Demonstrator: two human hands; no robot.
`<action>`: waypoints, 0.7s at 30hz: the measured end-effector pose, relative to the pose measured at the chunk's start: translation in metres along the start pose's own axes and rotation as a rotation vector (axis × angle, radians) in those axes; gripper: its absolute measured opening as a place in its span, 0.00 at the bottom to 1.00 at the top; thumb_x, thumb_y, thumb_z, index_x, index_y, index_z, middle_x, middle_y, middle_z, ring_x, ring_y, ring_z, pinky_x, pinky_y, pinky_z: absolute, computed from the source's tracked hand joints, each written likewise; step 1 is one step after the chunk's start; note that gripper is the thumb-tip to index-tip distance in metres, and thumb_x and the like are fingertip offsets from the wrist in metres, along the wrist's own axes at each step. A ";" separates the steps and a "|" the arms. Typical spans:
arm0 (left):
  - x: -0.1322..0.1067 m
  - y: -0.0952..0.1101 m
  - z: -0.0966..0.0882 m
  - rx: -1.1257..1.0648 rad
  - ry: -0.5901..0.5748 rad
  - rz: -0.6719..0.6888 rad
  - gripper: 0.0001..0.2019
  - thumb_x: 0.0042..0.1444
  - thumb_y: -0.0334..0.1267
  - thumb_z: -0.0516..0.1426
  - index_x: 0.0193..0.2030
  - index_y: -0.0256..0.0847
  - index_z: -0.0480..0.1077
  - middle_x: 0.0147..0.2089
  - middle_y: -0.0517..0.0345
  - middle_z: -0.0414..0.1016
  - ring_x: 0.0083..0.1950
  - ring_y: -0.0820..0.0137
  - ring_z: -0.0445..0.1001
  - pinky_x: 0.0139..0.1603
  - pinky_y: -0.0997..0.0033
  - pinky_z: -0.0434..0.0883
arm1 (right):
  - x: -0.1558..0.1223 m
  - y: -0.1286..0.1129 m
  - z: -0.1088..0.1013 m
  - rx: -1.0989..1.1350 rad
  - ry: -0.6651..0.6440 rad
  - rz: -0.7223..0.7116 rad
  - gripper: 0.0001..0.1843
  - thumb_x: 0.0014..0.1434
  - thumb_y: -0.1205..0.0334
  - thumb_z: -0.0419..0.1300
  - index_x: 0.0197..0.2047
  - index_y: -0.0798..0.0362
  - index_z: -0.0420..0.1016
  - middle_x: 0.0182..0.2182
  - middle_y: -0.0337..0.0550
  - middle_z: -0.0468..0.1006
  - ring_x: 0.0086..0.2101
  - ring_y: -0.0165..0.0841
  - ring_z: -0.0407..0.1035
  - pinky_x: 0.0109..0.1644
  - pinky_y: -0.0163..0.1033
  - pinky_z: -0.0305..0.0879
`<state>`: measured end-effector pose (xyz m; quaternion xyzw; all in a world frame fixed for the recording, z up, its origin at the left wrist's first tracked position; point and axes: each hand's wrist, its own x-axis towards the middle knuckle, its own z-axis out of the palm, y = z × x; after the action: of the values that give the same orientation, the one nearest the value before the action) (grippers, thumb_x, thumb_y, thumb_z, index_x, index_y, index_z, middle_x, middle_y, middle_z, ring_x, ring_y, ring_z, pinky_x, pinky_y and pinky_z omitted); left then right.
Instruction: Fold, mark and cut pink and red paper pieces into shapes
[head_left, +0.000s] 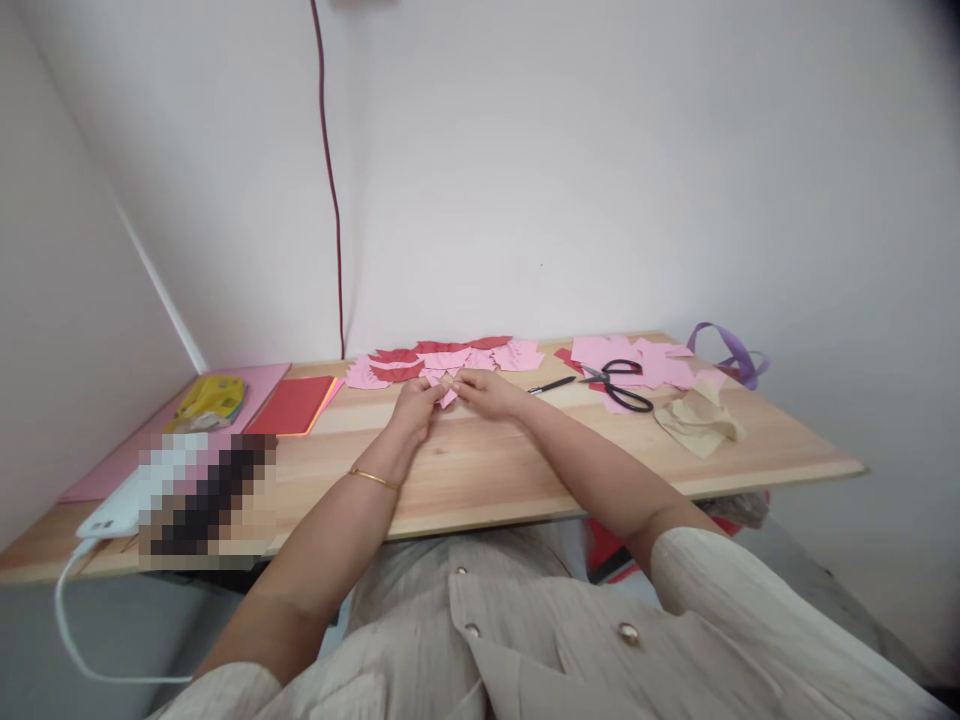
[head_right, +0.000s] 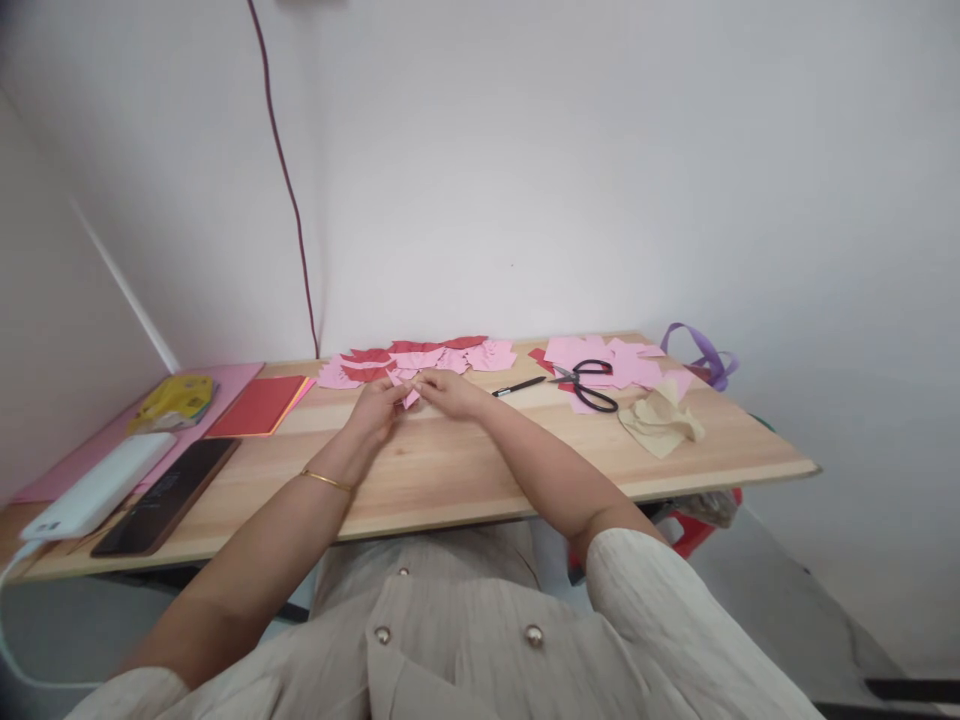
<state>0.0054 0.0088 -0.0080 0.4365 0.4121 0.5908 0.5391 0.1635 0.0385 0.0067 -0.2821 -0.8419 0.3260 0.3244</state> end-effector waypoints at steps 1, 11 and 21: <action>0.000 0.000 0.000 -0.021 -0.011 0.001 0.11 0.36 0.37 0.66 0.26 0.34 0.72 0.25 0.56 0.73 0.26 0.73 0.68 0.28 0.73 0.66 | 0.000 -0.001 -0.001 0.031 -0.023 -0.008 0.15 0.62 0.53 0.50 0.29 0.54 0.65 0.26 0.37 0.67 0.29 0.29 0.61 0.36 0.35 0.59; 0.003 0.007 -0.008 -0.178 0.139 -0.146 0.09 0.38 0.30 0.64 0.25 0.36 0.66 0.27 0.57 0.73 0.29 0.71 0.72 0.32 0.67 0.72 | 0.002 0.018 -0.003 0.288 -0.007 0.022 0.11 0.57 0.55 0.58 0.38 0.54 0.66 0.33 0.39 0.71 0.36 0.30 0.68 0.47 0.41 0.65; 0.000 0.007 -0.002 -0.161 0.118 -0.155 0.14 0.34 0.33 0.67 0.25 0.38 0.65 0.25 0.61 0.70 0.28 0.74 0.69 0.29 0.73 0.68 | 0.003 0.012 0.010 0.340 0.055 -0.011 0.12 0.48 0.67 0.61 0.38 0.52 0.64 0.35 0.38 0.68 0.35 0.28 0.66 0.44 0.40 0.66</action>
<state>0.0013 0.0084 -0.0017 0.3232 0.4266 0.6033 0.5912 0.1576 0.0448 -0.0066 -0.2273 -0.7671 0.4538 0.3924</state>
